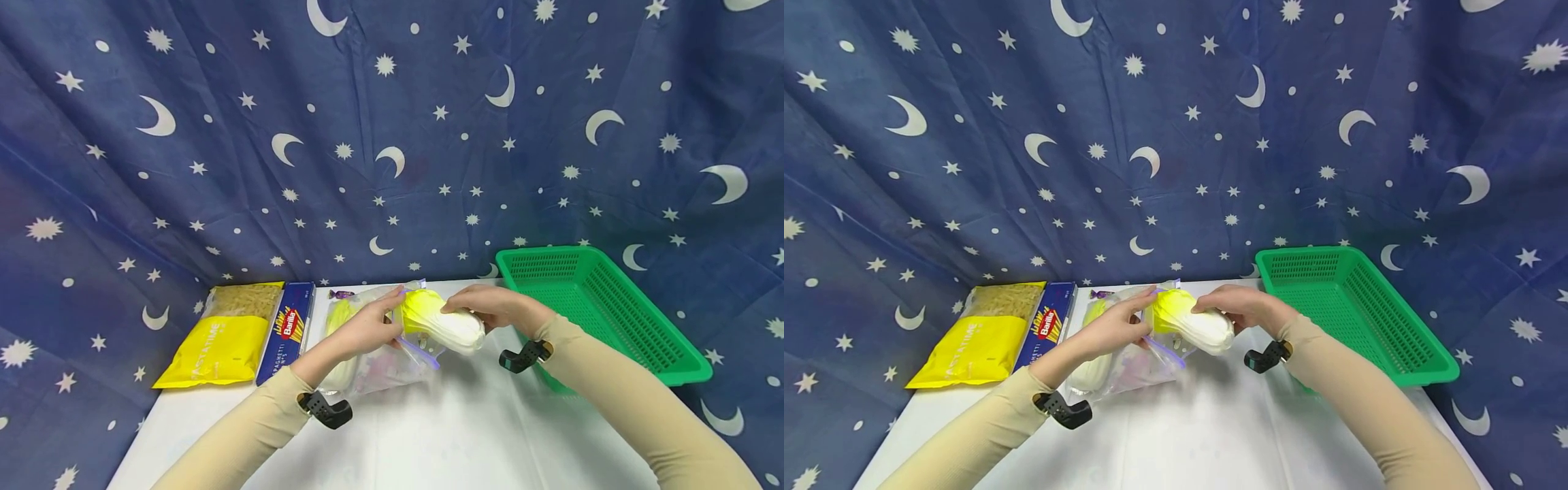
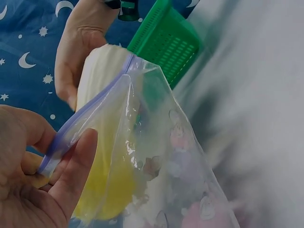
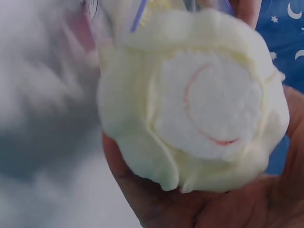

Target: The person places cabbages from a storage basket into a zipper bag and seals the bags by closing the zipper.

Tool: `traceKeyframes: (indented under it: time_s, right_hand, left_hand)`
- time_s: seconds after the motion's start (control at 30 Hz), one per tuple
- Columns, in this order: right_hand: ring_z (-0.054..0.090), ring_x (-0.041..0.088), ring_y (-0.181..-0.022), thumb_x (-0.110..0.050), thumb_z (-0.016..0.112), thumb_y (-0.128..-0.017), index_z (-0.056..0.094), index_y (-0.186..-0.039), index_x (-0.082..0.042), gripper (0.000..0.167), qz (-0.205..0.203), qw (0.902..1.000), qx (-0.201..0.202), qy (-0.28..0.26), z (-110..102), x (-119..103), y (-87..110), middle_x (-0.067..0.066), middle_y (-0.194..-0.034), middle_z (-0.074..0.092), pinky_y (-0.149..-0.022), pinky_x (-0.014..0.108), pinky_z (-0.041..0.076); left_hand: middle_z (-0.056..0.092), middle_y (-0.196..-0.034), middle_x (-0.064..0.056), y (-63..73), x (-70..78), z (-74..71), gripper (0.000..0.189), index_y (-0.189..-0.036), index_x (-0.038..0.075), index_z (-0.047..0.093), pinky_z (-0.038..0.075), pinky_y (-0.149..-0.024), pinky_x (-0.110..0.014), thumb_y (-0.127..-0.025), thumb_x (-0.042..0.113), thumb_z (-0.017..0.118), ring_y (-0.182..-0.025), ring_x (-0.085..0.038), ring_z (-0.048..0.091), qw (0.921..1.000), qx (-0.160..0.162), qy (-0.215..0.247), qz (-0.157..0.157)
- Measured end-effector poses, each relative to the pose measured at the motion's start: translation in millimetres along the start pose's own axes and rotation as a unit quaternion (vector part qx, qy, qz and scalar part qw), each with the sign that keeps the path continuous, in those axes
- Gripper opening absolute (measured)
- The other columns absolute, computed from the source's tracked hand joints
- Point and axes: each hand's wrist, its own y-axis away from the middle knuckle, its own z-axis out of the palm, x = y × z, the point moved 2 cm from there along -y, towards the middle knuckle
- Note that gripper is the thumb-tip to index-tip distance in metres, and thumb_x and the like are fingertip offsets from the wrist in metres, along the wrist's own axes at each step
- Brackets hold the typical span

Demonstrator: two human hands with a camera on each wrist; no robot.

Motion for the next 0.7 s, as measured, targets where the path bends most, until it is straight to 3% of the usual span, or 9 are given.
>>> traceKeyframes:
  time_s: [0.17,0.47,0.7]
  right_hand:
    - [0.066,0.022,-0.078,-0.037,0.067,-0.091,0.061,-0.121,0.000,0.049,0.013,0.9994,-0.008,-0.031,8.1,-0.4,0.5,0.013,-0.098,0.066,-0.066,0.034,0.060]
    - [0.068,0.022,-0.077,-0.040,0.069,-0.089,0.065,-0.117,0.000,0.049,0.023,0.9996,-0.018,0.002,22.9,-0.7,-0.2,0.013,-0.097,0.068,-0.066,0.034,0.062]
    - [0.067,0.023,-0.078,-0.040,0.064,-0.091,0.061,-0.119,0.000,0.048,0.040,0.9972,0.007,-0.063,24.4,2.7,-5.4,0.013,-0.096,0.067,-0.068,0.036,0.063]
  left_hand:
    - [0.019,-0.170,-0.004,-1.0,0.7,2.2,0.073,-0.158,0.000,0.033,0.059,-0.065,-0.032,-0.088,-0.003,0.055,-0.071,-0.029,0.066,0.9999,0.012,0.005,0.001]
    - [0.018,-0.169,0.005,-2.8,0.8,0.0,0.073,-0.160,0.003,0.031,0.058,-0.064,-0.028,-0.092,0.000,0.057,-0.063,-0.016,0.053,0.9992,0.039,0.001,0.006]
    - [0.020,-0.170,-0.004,-1.6,-5.4,2.9,0.072,-0.158,-0.001,0.033,0.060,-0.065,-0.032,-0.090,-0.002,0.057,-0.064,-0.019,0.058,0.9994,0.031,-0.010,0.009]
